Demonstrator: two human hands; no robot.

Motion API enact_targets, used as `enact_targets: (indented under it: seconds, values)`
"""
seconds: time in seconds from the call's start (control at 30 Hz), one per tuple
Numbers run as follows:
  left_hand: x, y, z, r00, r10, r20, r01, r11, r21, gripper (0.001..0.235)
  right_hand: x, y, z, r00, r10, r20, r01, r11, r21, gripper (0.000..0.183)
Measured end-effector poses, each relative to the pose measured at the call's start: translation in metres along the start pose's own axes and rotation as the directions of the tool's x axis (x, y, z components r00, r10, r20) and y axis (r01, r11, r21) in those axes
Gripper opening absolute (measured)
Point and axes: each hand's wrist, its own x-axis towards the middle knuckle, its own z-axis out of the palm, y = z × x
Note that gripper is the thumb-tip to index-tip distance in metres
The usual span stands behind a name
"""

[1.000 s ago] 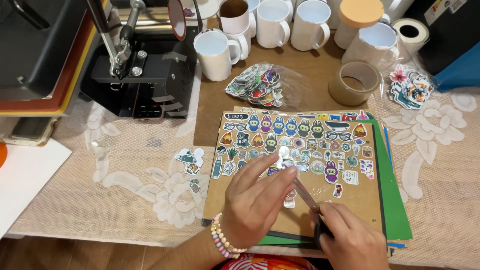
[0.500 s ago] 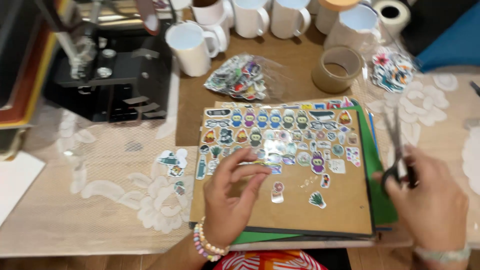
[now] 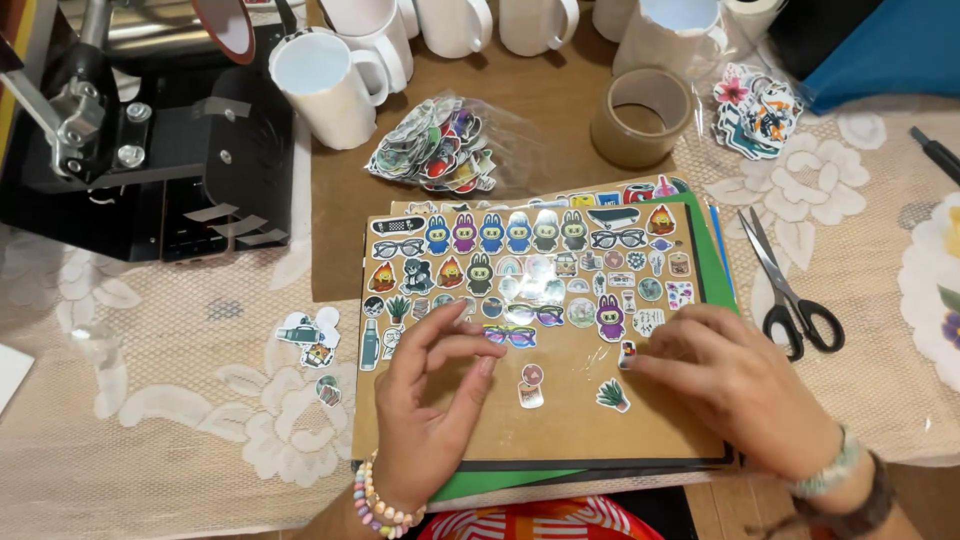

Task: Peeling stickers from a sheet and placing them onto a board

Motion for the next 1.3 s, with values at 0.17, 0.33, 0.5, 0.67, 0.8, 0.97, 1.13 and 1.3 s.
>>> enact_targets:
  seconds: [0.17, 0.33, 0.5, 0.67, 0.8, 0.97, 1.13, 1.3]
  values:
    - [-0.001, -0.001, -0.002, 1.000, -0.002, -0.009, 0.002, 1.000, 0.012, 0.046, 0.022, 0.031, 0.007, 0.991, -0.131, 0.036, 0.124, 0.981, 0.150, 0.029]
    - [-0.004, -0.003, -0.001, 1.000, -0.013, -0.001, 0.013, 1.000, 0.024, 0.046, 0.045, 0.038, 0.006, 0.967, -0.254, -0.015, 0.249, 0.930, 0.270, 0.016]
    - [-0.005, 0.000, -0.001, 0.999, -0.041, 0.018, 0.042, 0.999, -0.029, 0.044, 0.052, 0.039, 0.008, 0.957, -0.290, 0.003, 0.276, 0.916, 0.292, 0.014]
    - [-0.007, -0.001, -0.001, 0.997, -0.065, 0.028, 0.066, 0.997, -0.034, 0.043, 0.054, 0.051, 0.008, 0.947, -0.303, 0.106, 0.237, 0.884, 0.404, 0.023]
    - [-0.010, -0.001, 0.000, 0.998, -0.058, 0.030, 0.060, 0.997, -0.043, 0.045, 0.059, 0.048, 0.008, 0.956, -0.280, 0.088, 0.223, 0.888, 0.402, 0.017]
    - [-0.012, 0.000, -0.001, 0.999, -0.049, 0.020, 0.050, 0.998, -0.049, 0.042, 0.059, 0.043, 0.000, 0.943, -0.324, 0.082, 0.277, 0.894, 0.351, 0.016]
    - [-0.014, 0.001, -0.001, 0.997, -0.072, 0.039, 0.075, 0.995, -0.065, 0.042, 0.067, 0.035, -0.008, 0.921, -0.345, 0.181, 0.288, 0.916, 0.280, 0.017]
    - [-0.016, 0.001, 0.000, 0.999, -0.029, 0.027, 0.029, 1.000, -0.005, 0.044, 0.077, 0.031, -0.010, 0.866, -0.320, 0.385, 0.261, 0.945, 0.197, 0.014]
